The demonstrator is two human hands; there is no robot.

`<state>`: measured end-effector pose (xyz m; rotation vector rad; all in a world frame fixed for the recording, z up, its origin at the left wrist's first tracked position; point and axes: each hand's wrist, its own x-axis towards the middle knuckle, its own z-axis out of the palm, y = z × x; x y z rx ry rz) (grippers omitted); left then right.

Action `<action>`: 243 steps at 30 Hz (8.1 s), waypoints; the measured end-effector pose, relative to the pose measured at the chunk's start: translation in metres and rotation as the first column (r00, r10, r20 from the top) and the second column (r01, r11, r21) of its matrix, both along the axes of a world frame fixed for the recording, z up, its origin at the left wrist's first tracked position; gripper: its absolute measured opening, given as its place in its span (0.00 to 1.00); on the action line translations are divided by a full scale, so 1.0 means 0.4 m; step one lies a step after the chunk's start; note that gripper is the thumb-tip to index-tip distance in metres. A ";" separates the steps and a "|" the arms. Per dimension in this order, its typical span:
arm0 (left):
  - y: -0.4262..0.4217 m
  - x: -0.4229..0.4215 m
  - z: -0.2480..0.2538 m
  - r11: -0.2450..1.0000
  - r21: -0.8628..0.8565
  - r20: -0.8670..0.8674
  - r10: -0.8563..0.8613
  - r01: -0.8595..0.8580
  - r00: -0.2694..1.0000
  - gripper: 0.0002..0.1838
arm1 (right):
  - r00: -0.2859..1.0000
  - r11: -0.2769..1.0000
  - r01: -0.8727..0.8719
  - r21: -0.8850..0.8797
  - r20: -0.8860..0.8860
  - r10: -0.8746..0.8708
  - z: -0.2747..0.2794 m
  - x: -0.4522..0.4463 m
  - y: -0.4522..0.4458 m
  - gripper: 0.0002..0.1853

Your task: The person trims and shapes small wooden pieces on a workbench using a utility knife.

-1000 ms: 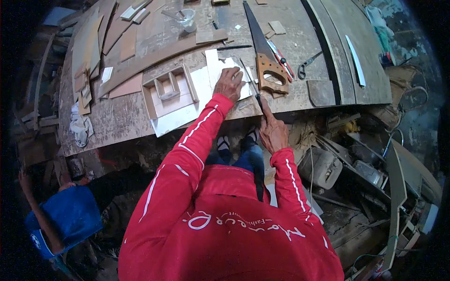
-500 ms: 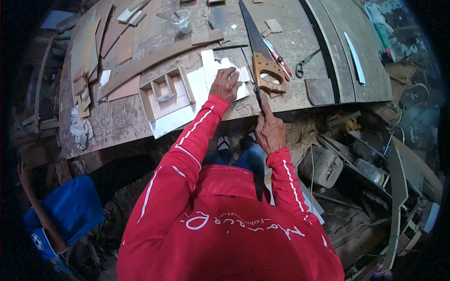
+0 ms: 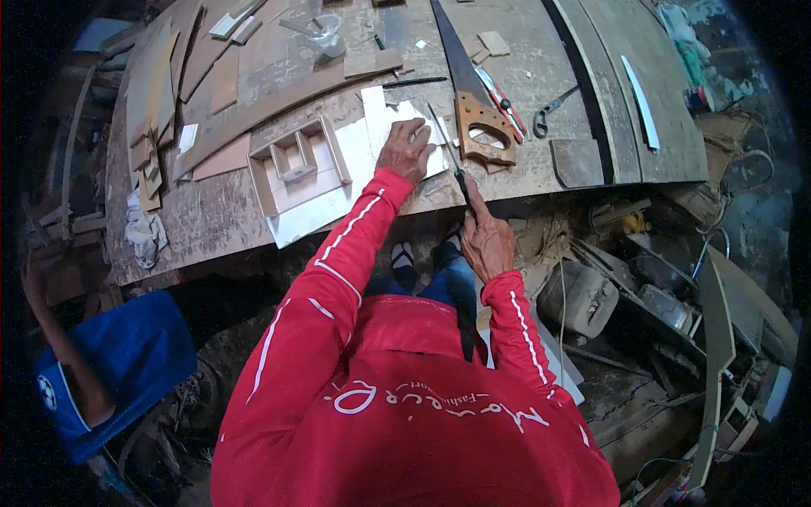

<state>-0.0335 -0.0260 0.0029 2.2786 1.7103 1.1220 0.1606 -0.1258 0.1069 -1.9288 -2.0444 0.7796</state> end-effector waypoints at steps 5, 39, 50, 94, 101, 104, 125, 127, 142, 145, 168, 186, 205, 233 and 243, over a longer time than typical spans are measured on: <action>-0.002 0.001 0.008 1.000 -0.011 0.000 0.003 -0.003 1.000 0.16 | 1.000 1.000 -0.016 -0.003 -0.003 0.016 -0.003 0.007 -0.005 0.34; 0.004 -0.001 0.010 1.000 0.020 -0.070 -0.005 0.007 0.998 0.15 | 0.991 0.993 -0.108 0.051 0.082 0.103 -0.049 -0.018 0.010 0.40; 0.002 -0.009 0.010 0.999 -0.027 -0.015 -0.018 0.018 1.000 0.16 | 0.995 0.994 -0.090 0.060 0.044 0.088 -0.035 -0.013 0.022 0.36; 0.010 -0.005 0.008 1.000 -0.013 -0.028 0.000 0.000 1.000 0.16 | 0.993 0.994 -0.112 0.021 0.040 0.111 -0.010 0.025 0.005 0.38; 0.007 -0.005 0.008 1.000 0.004 -0.021 -0.023 0.023 1.000 0.15 | 0.994 0.994 -0.094 0.052 0.069 0.090 -0.026 -0.022 0.058 0.35; 0.007 -0.007 -0.002 1.000 -0.002 -0.001 -0.029 0.029 1.000 0.16 | 0.994 0.994 -0.109 0.017 0.017 0.109 -0.001 0.022 -0.011 0.37; -0.003 -0.004 0.011 1.000 -0.022 -0.045 -0.013 0.012 0.999 0.16 | 0.993 0.996 -0.091 0.004 0.079 0.090 -0.024 -0.016 0.045 0.36; 0.001 -0.009 0.011 1.000 -0.003 -0.062 -0.028 0.028 0.998 0.17 | 0.987 0.983 -0.129 0.127 0.114 0.115 -0.084 -0.035 0.089 0.37; 0.002 -0.005 0.008 1.000 0.001 -0.034 -0.013 0.013 0.999 0.14 | 0.992 0.995 -0.098 -0.022 0.077 0.100 -0.004 0.018 0.001 0.36; 0.002 -0.009 0.010 0.999 -0.022 -0.037 -0.024 0.023 0.999 0.16 | 0.988 0.986 -0.126 0.109 0.105 0.115 -0.077 -0.021 0.074 0.36; 0.011 -0.005 0.019 1.000 -0.001 -0.029 -0.015 0.015 0.999 0.13 | 0.998 0.996 -0.068 0.054 0.009 0.068 -0.053 0.011 -0.022 0.38; 0.006 -0.008 0.008 1.000 -0.008 -0.021 -0.023 0.023 1.000 0.16 | 0.992 0.995 -0.090 -0.034 0.088 0.093 0.024 0.020 -0.002 0.35; 0.013 -0.010 0.011 1.000 -0.027 -0.035 -0.015 0.014 0.999 0.15 | 0.996 0.996 -0.090 -0.014 -0.002 0.090 0.031 0.015 -0.019 0.35; 0.004 -0.009 0.012 0.999 -0.027 -0.058 -0.019 0.017 0.998 0.16 | 0.981 0.985 -0.152 -0.085 0.108 0.161 -0.056 -0.045 0.101 0.39; 0.006 -0.011 0.010 1.000 -0.015 -0.025 -0.021 0.020 0.999 0.16 | 0.976 0.987 -0.120 -0.103 0.172 0.137 -0.010 -0.038 0.057 0.36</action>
